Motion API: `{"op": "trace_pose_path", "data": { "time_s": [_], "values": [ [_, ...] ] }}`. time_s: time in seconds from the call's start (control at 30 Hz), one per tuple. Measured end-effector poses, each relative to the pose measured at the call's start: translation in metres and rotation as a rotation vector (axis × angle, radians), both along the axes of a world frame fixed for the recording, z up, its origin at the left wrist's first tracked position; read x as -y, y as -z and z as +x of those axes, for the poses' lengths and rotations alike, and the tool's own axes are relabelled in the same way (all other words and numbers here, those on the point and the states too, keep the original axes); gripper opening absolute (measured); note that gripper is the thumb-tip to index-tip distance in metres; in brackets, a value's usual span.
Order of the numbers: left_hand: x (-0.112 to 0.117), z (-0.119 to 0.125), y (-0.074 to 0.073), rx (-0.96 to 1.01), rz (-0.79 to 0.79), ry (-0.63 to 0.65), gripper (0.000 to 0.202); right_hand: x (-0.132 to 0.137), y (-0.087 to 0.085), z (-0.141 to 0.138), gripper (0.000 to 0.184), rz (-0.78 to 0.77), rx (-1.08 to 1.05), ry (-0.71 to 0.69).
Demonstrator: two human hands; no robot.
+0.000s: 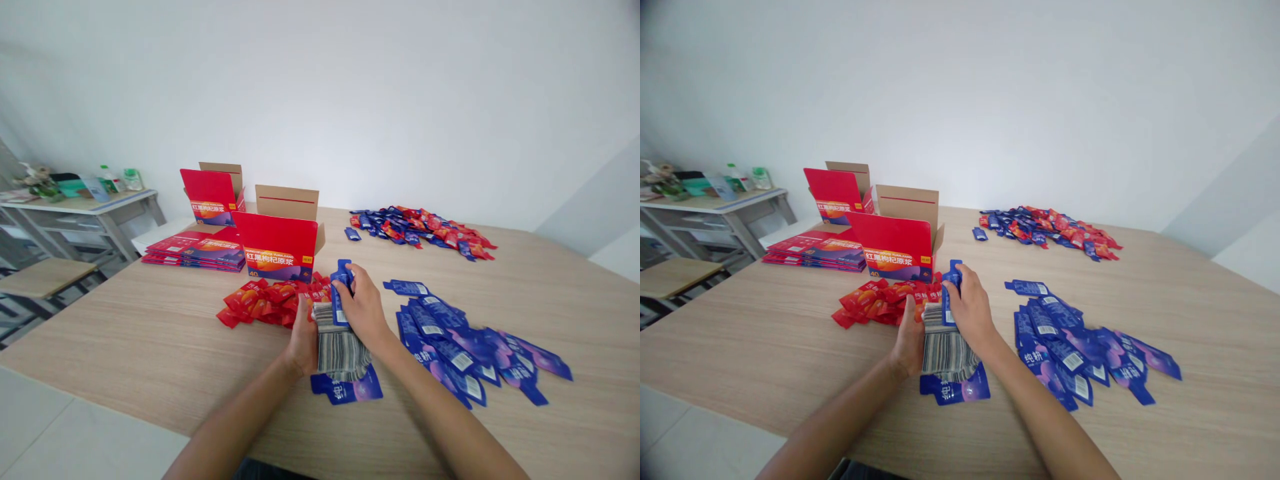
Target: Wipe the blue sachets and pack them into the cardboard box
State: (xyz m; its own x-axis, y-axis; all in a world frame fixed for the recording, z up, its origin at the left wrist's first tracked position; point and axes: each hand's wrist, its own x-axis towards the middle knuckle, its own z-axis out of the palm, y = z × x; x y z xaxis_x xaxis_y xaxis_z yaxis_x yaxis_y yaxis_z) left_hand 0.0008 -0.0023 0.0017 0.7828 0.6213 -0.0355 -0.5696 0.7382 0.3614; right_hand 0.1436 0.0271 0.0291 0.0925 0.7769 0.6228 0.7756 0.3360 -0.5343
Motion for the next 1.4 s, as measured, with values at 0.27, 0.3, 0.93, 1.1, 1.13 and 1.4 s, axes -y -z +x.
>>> {"op": "trace_pose_path", "data": {
  "time_s": [0.27, 0.3, 0.93, 1.1, 1.13, 1.4],
  "values": [
    [-0.001, -0.001, -0.005, 0.036, -0.014, -0.102, 0.095, 0.006, 0.001, -0.006, 0.029, 0.007, 0.188, -0.033],
    [-0.001, -0.002, -0.007, 0.037, -0.020, -0.110, 0.095, 0.006, 0.000, -0.006, 0.028, 0.002, 0.184, -0.036],
    [-0.003, -0.006, -0.011, -0.063, -0.133, -0.227, 0.090, 0.009, -0.004, -0.011, 0.015, -0.055, 0.202, -0.201],
    [-0.009, -0.012, -0.007, -0.009, -0.196, -0.239, 0.095, 0.016, 0.001, -0.023, 0.017, 0.013, 0.241, -0.248],
    [-0.010, -0.012, -0.007, 0.002, -0.204, -0.238, 0.095, 0.018, 0.003, -0.026, 0.018, 0.032, 0.248, -0.245],
    [-0.010, -0.006, -0.005, 0.035, -0.189, -0.217, 0.091, 0.017, 0.010, -0.023, 0.035, 0.150, 0.397, -0.077]
  ]
}}
